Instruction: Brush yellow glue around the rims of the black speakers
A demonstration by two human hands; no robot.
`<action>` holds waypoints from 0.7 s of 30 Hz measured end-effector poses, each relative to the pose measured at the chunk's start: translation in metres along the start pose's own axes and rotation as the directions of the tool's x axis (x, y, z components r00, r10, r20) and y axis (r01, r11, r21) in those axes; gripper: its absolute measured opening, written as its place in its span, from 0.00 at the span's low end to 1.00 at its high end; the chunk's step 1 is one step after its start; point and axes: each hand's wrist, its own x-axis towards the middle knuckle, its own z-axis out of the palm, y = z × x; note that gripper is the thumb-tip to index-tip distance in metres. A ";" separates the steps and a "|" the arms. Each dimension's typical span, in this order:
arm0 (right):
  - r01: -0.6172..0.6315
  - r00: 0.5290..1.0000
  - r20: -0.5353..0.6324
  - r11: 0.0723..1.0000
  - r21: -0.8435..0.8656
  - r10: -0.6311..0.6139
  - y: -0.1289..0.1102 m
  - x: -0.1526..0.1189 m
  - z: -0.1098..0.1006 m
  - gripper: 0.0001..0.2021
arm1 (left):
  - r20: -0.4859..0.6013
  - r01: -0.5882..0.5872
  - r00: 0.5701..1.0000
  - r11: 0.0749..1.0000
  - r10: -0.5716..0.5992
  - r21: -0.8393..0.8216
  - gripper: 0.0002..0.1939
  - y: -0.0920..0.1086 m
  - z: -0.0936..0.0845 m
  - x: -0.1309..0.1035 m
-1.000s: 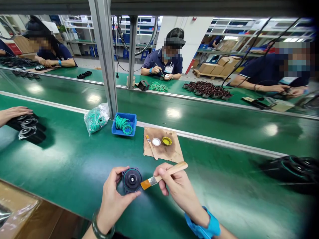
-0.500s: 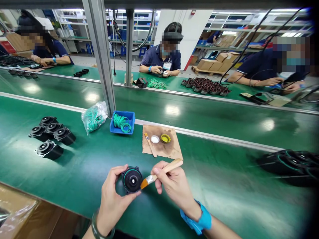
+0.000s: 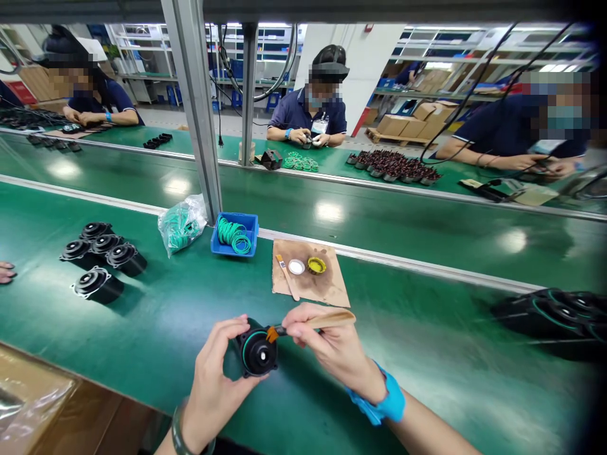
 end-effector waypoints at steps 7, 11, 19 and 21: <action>0.158 0.972 0.177 0.987 -0.015 -0.153 -0.012 0.010 -0.007 0.14 | 0.024 -0.104 0.994 0.993 0.103 0.060 0.23 0.004 -0.001 0.002; 0.140 0.976 0.170 0.990 0.001 -0.139 -0.019 0.008 -0.005 0.14 | 0.019 -0.105 0.994 0.988 0.104 0.111 0.23 0.002 0.001 0.000; -0.043 0.994 -0.102 0.998 0.044 0.048 -0.018 -0.003 0.005 0.14 | -0.047 -0.135 0.987 0.952 0.153 0.276 0.21 0.001 0.005 -0.003; -0.031 0.993 -0.114 0.999 0.029 0.034 -0.016 -0.002 0.009 0.15 | -0.055 -0.155 0.982 0.936 0.181 0.317 0.20 0.003 0.005 -0.003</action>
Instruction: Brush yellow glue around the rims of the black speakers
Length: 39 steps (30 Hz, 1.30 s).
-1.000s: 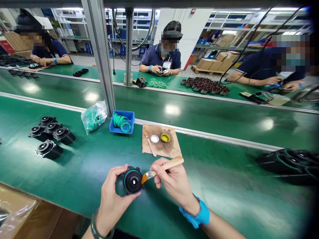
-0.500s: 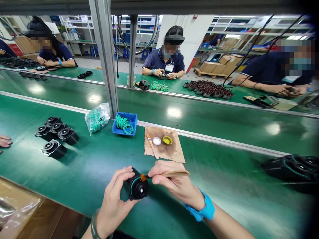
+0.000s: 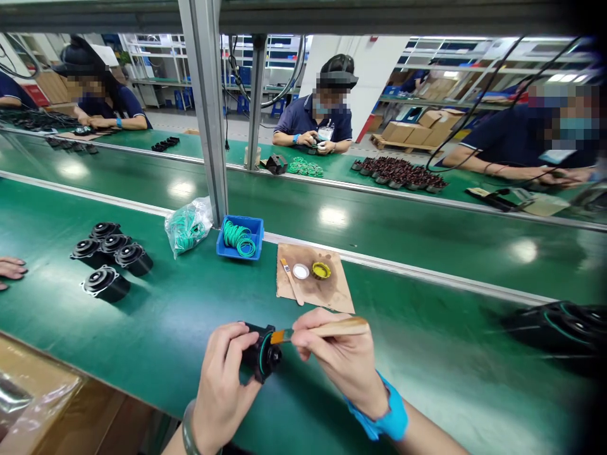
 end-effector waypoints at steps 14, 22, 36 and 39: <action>0.436 0.894 0.286 0.815 -0.382 -0.345 -0.011 -0.013 0.014 0.17 | -0.016 0.075 0.997 0.997 -0.075 -0.003 0.17 0.002 0.000 -0.002; 0.551 0.814 0.425 0.758 -0.350 -0.396 -0.004 -0.022 0.007 0.19 | 0.050 0.228 0.974 0.959 -0.223 -0.170 0.25 0.004 -0.004 0.005; 0.161 0.987 -0.005 0.979 -0.122 -0.163 -0.002 -0.023 -0.023 0.15 | 0.260 0.466 0.884 0.780 -0.389 -0.418 0.30 -0.003 0.000 0.001; 0.011 1.000 0.023 0.975 -0.222 -0.006 -0.003 -0.028 -0.018 0.11 | 0.162 0.348 0.936 0.892 -0.313 -0.288 0.29 0.007 0.004 0.003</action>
